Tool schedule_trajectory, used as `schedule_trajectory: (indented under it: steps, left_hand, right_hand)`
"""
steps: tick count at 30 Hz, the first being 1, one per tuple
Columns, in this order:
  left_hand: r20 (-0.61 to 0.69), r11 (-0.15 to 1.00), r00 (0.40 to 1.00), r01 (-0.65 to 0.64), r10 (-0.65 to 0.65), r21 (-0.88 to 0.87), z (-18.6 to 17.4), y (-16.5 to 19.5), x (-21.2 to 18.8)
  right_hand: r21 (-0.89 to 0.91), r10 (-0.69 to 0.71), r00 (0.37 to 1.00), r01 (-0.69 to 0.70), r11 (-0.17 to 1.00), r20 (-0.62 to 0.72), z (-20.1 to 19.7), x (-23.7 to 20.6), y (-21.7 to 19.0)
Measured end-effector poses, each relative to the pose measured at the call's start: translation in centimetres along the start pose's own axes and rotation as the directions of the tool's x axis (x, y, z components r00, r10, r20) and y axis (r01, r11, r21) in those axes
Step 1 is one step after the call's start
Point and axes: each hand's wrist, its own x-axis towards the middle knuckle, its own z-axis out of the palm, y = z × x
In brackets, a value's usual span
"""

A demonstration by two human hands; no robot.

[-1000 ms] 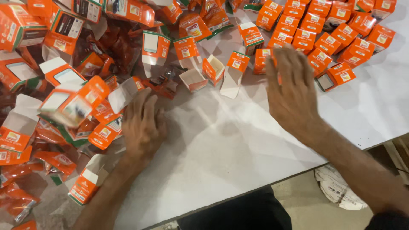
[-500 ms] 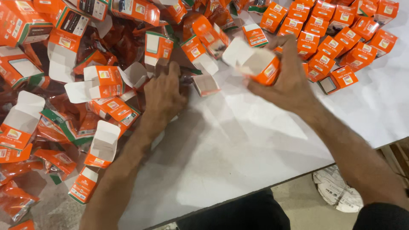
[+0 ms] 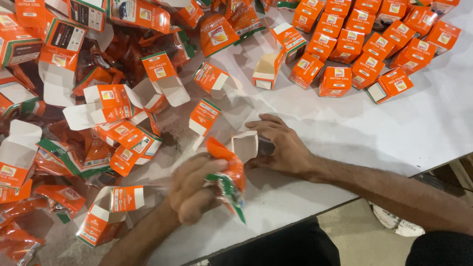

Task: The person picks small orange product packets from a pile on a white table, opens a small orange cardboard box, places a packet inside, and folds the box flaps closed. The packed boxes are set in a growing pile on the right side of the table while empty boxes are taken from the left.

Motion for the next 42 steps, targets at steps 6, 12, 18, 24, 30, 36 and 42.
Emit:
schedule_trajectory:
  steps: [6,12,18,24,30,36,42]
  left_hand:
    - [0.263,0.946,0.963,-0.137,0.057,0.295,2.3,-0.8,-1.0]
    - [0.322,0.949,0.907,0.196,-0.272,0.248,2.4,0.2,-1.2]
    - [0.222,0.823,0.814,0.446,-0.537,0.352,4.2,1.9,-1.1]
    - [0.064,0.598,0.595,0.793,-0.802,0.117,5.0,2.3,-1.1]
    - [0.269,0.163,0.238,0.948,-0.933,-0.274,5.6,0.4,-2.5]
    - [0.341,0.09,0.189,0.954,-0.921,-0.286,5.9,-0.3,-2.6]
    - [0.625,-0.249,0.185,0.804,-0.759,-0.54,2.7,-2.2,-2.1]
  right_hand:
    - [-0.012,-0.068,0.997,0.068,0.998,0.023,0.2,-0.3,-0.7]
    - [0.003,-0.075,0.997,0.075,0.997,0.0,0.1,-0.3,-1.1]
    - [0.019,-0.04,0.999,0.04,0.999,-0.036,0.1,-0.3,-2.3]
    - [-0.045,0.045,0.999,-0.045,0.998,-0.009,-0.1,-0.4,-3.0]
    - [0.131,0.148,0.984,-0.134,0.982,-0.098,0.7,-1.2,-2.3]
    - [-0.191,-0.186,0.977,0.163,0.968,-0.106,0.5,-1.2,-2.3]
    - [-0.315,-0.255,0.964,0.221,0.923,-0.07,0.2,-1.0,-3.0]
